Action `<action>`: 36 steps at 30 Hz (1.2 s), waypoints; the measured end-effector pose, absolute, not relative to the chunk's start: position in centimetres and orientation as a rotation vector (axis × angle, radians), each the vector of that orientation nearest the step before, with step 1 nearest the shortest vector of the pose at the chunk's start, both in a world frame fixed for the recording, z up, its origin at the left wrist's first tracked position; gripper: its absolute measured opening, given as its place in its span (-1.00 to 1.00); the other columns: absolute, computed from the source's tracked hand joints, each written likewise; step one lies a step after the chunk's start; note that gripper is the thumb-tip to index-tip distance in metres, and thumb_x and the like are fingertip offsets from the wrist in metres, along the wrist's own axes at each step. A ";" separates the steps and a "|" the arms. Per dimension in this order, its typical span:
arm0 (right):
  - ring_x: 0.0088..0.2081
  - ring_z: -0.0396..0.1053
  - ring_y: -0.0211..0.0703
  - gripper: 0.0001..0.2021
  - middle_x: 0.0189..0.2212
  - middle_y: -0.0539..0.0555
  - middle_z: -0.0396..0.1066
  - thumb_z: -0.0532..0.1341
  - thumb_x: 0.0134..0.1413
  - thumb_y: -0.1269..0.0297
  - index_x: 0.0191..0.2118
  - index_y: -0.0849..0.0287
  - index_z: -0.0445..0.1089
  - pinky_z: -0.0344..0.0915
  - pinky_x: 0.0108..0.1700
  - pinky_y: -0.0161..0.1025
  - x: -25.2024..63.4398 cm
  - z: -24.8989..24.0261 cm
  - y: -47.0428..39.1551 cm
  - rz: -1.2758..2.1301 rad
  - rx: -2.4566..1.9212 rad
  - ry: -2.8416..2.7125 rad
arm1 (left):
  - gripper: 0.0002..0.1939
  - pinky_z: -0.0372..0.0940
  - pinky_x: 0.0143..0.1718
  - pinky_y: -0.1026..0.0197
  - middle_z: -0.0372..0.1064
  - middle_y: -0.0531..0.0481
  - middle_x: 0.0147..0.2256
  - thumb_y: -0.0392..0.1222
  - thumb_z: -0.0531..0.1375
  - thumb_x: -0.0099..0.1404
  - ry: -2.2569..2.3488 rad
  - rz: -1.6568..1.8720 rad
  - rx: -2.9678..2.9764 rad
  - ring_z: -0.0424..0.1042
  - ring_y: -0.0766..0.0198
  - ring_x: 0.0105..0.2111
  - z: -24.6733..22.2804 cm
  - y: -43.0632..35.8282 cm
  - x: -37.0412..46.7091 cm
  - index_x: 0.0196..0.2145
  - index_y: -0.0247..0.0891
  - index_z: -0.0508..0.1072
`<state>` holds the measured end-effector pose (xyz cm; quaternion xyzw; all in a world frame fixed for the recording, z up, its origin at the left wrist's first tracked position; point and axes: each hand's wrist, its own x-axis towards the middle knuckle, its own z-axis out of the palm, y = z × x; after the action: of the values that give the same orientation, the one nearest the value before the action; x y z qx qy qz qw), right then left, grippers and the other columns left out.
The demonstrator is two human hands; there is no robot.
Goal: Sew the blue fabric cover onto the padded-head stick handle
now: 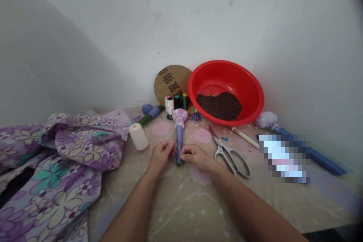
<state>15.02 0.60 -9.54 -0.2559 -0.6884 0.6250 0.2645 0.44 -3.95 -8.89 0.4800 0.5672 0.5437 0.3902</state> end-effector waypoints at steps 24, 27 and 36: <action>-0.69 0.02 -0.40 -0.88 -0.77 -0.13 0.08 0.14 -0.22 0.34 -0.61 0.23 0.20 -0.03 -0.58 -0.38 13.8 -10.3 0.4 1.844 -0.567 -1.252 | -0.86 0.13 -0.56 0.35 0.33 0.09 -0.63 -0.29 0.20 -0.16 1.249 1.323 1.081 0.27 0.41 -0.63 -9.0 -4.0 0.9 -0.54 -0.34 0.36; -0.69 0.02 -0.40 -0.89 -0.78 -0.13 0.07 0.14 -0.21 0.35 -0.61 0.23 0.20 -0.03 -0.58 -0.38 13.8 -10.2 0.3 1.840 -0.568 -1.231 | -0.82 0.14 -0.55 0.34 0.34 0.08 -0.62 -0.25 0.25 -0.18 1.238 1.335 1.120 0.29 0.40 -0.62 -9.3 -3.9 1.0 -0.55 -0.34 0.34; -0.69 0.04 -0.39 -0.89 -0.78 -0.14 0.07 0.16 -0.23 0.33 -0.61 0.23 0.22 0.02 -0.56 -0.37 13.8 -10.4 0.5 1.813 -0.554 -1.231 | -0.81 0.06 -0.63 0.37 0.31 0.08 -0.70 -0.17 0.22 -0.10 1.316 1.321 1.118 0.22 0.44 -0.69 -9.2 -3.9 1.2 -0.63 -0.34 0.30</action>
<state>13.83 0.55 -10.38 -0.2218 -0.4928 0.7253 0.4265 1.25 -3.87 -9.17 0.4552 0.5358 0.5380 0.4650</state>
